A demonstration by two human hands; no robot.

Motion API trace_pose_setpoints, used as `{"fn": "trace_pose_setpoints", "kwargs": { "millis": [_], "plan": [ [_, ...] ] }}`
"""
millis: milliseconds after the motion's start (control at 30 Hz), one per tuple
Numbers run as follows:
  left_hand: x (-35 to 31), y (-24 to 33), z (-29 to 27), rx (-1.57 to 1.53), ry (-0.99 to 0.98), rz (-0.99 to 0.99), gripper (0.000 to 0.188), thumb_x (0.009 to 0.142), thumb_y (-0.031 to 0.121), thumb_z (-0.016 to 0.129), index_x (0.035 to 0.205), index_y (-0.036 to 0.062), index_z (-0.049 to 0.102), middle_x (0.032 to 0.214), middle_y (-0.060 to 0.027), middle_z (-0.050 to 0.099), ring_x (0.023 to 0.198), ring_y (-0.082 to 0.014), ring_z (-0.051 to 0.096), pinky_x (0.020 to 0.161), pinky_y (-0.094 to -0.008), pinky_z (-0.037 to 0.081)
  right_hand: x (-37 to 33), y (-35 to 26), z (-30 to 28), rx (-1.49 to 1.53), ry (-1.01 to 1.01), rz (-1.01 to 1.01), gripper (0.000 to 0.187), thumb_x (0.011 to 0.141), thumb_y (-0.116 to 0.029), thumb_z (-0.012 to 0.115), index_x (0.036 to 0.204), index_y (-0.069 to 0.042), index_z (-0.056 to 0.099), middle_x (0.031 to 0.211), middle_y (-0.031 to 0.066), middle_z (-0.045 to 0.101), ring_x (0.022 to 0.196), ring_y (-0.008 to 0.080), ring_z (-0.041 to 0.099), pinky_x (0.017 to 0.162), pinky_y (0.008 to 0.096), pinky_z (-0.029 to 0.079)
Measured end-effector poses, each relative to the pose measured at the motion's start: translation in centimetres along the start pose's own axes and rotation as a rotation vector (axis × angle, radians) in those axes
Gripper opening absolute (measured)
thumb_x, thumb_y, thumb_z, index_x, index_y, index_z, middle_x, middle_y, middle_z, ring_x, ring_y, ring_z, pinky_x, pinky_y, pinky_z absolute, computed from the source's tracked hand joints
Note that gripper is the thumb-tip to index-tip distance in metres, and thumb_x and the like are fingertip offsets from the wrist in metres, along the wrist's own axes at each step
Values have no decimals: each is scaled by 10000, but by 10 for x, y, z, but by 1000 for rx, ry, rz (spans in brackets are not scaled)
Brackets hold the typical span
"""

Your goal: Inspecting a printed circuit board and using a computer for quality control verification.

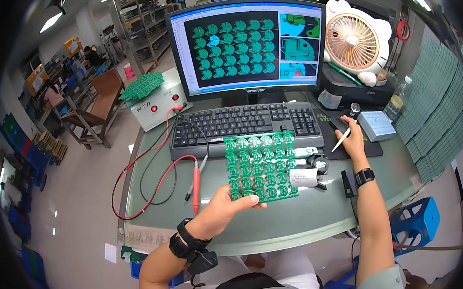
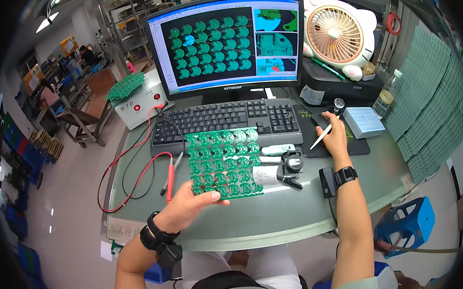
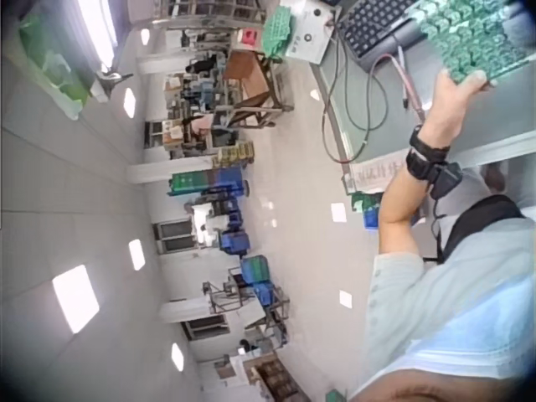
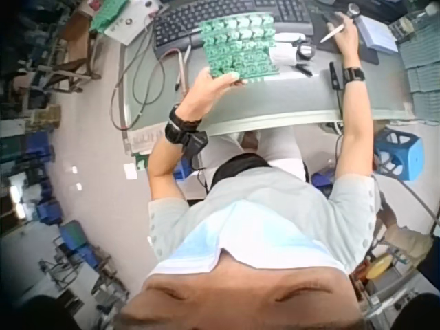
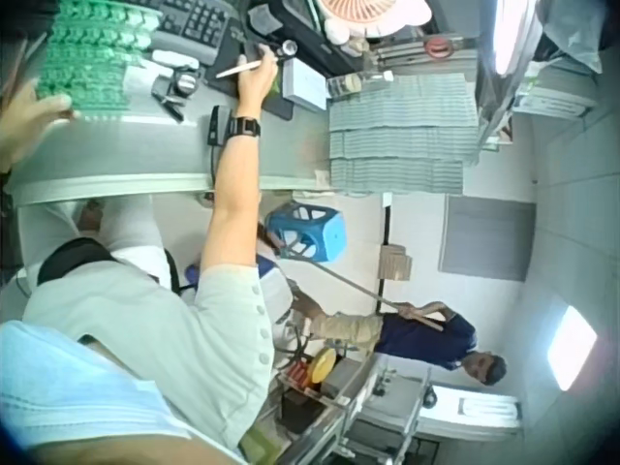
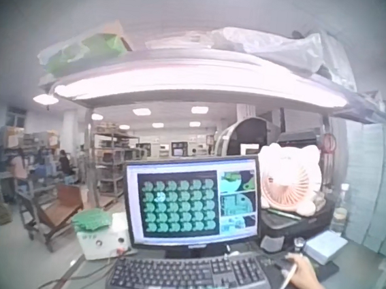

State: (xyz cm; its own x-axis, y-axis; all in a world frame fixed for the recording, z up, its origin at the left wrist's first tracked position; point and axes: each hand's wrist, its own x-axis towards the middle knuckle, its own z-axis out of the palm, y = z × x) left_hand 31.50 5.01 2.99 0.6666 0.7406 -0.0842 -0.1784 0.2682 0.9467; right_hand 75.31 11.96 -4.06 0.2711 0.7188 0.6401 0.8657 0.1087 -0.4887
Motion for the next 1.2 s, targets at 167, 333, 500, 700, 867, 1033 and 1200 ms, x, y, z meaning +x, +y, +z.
{"fn": "trace_pose_setpoints", "kwargs": {
  "millis": [167, 333, 500, 700, 867, 1033, 1200],
  "plan": [
    [-27, 5, 13, 34, 30, -66, 469, 926, 100, 635, 1352, -27, 486, 1223, -107, 624, 1003, -206, 646, 950, -385, 493, -4, 7, 2, -2, -11, 16, 475, 754, -122, 772, 1197, -116, 599, 1114, 135, 653, 1084, 345, 585, 920, 415, 467],
    [-59, -16, 13, 80, 32, -249, 393, 957, 129, 618, 1304, -30, 525, 1129, -108, 666, 977, -202, 657, 913, -348, 489, 0, 13, 3, 30, 6, -1, 476, 779, -140, 772, 1221, -124, 597, 1135, 110, 660, 1075, 322, 590, 925, 398, 469],
    [-75, 7, -6, 122, -13, -497, 308, 1013, 236, 545, 1161, -28, 607, 984, -120, 696, 833, -166, 672, 755, -315, 543, 6, 14, 0, 88, 42, 14, 477, 800, -176, 774, 1241, -109, 604, 1164, 131, 663, 1102, 298, 621, 951, 387, 477],
    [-64, 28, -73, 1031, 429, -92, 399, 959, 372, 601, 842, -10, 603, 651, -46, 586, 581, -146, 566, 554, -307, 464, 20, -67, -33, 536, 75, -61, 294, 918, -145, 682, 1182, -31, 622, 1193, 123, 665, 1127, 201, 627, 950, 316, 477],
    [-33, 31, -78, 1686, 554, -173, 427, 871, 430, 653, 805, 15, 572, 725, -101, 611, 626, -273, 613, 568, -390, 461, -39, -196, -61, 494, -491, -374, 246, 884, -140, 690, 1104, -43, 634, 1114, 99, 687, 1022, 237, 660, 893, 339, 521],
    [-13, 16, -93, 1764, 466, -103, 347, 836, 375, 649, 830, 35, 578, 777, -121, 642, 690, -343, 641, 599, -434, 477, -101, -227, -49, 201, -799, -723, 278, 800, -289, 745, 971, -110, 619, 1067, 44, 674, 942, 219, 643, 761, 347, 518],
    [-12, 18, -95, 1644, 470, -230, 315, 832, 349, 643, 849, 42, 578, 770, -132, 642, 706, -355, 640, 627, -446, 472, -101, -212, -42, 67, -857, -553, 329, 781, -328, 761, 1005, -136, 616, 1054, 35, 671, 976, 200, 627, 773, 331, 493]
  ]
}}
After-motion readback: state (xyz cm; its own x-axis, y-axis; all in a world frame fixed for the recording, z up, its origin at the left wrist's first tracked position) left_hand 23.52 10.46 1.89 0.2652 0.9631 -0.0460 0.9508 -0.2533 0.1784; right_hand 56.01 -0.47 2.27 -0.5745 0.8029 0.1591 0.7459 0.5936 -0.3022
